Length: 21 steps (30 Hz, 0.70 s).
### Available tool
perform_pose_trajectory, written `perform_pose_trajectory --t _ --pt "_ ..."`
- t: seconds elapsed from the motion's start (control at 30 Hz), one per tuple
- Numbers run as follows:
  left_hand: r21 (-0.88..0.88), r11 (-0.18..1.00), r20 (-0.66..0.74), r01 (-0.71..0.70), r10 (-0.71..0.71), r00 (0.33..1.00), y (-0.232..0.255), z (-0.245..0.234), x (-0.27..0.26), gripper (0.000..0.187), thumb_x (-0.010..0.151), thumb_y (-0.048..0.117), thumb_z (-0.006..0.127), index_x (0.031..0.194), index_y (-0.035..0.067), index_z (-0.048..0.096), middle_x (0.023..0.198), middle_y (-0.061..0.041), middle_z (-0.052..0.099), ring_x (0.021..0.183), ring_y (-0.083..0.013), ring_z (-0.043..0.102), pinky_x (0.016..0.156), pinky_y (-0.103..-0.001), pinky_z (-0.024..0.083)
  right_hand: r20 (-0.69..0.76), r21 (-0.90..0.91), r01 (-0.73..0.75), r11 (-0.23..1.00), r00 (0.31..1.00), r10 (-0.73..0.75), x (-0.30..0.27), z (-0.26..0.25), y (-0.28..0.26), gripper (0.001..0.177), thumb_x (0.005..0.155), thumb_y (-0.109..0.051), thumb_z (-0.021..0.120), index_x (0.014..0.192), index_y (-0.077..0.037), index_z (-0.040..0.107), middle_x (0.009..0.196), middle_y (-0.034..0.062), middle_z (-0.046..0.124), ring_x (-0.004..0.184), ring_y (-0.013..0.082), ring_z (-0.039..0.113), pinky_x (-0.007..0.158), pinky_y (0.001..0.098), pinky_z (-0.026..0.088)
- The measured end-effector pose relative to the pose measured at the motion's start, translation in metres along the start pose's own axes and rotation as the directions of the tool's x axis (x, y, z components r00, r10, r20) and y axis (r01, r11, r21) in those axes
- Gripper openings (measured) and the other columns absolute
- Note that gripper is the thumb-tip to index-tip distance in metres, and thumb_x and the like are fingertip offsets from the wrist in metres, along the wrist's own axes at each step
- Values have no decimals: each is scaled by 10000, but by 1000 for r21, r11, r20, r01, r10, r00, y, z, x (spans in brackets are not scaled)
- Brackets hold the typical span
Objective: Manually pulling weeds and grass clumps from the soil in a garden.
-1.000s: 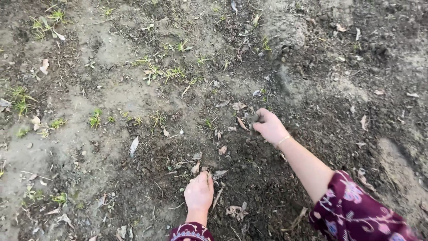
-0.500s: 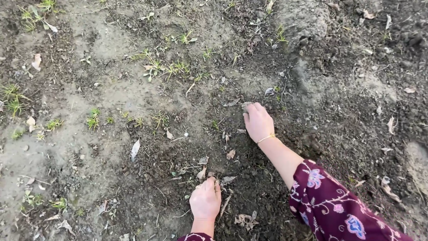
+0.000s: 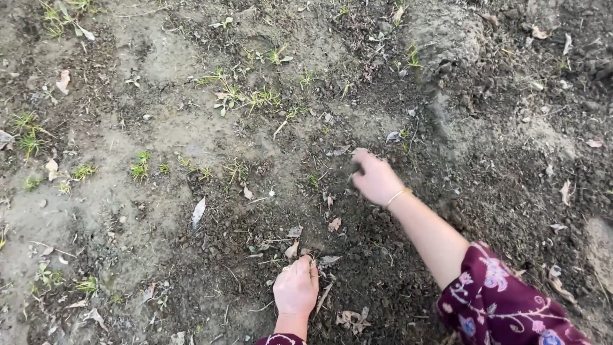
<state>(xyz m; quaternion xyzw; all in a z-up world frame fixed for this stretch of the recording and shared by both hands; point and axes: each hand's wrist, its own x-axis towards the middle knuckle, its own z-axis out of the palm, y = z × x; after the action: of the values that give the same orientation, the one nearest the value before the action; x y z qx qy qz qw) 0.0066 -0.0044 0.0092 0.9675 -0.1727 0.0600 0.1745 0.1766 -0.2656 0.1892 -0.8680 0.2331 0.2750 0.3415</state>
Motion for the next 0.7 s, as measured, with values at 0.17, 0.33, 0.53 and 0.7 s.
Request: perform_pose_trajectory --t 0.17,0.33,0.53,0.7 --pt "-12 1000 64 29 -28 998 -1 0 -2 164 909 306 647 1031 196 651 746 10 680 549 -294 631 505 -429 517 -119 70 224 972 969 -215 22 62 -5 272 1041 -101 498 1248 -120 673 989 61 757 572 97 569 544 254 530" --pt "-11 1000 7 7 -7 1000 -3 3 -2 172 891 293 662 1029 193 641 746 5 671 548 -304 618 502 -440 510 -216 -161 359 919 896 -388 50 113 13 367 964 -287 635 1294 -127 624 1165 79 621 1051 295 641 830 474 562" --pt "-5 1000 21 10 -9 1000 -2 2 -2 195 876 295 665 1043 196 641 757 4 671 570 -298 618 515 -433 510 -451 -268 379 886 763 -463 73 147 21 65 967 -192 625 964 -131 646 989 52 621 927 283 605 649 455 555" --pt "-21 1000 11 7 -7 1000 -2 0 -2 180 885 283 664 1035 189 631 746 5 662 551 -299 612 510 -426 507 -420 -46 269 962 869 -262 67 133 12 109 965 -190 572 951 -127 659 1003 68 663 946 319 641 738 498 520"
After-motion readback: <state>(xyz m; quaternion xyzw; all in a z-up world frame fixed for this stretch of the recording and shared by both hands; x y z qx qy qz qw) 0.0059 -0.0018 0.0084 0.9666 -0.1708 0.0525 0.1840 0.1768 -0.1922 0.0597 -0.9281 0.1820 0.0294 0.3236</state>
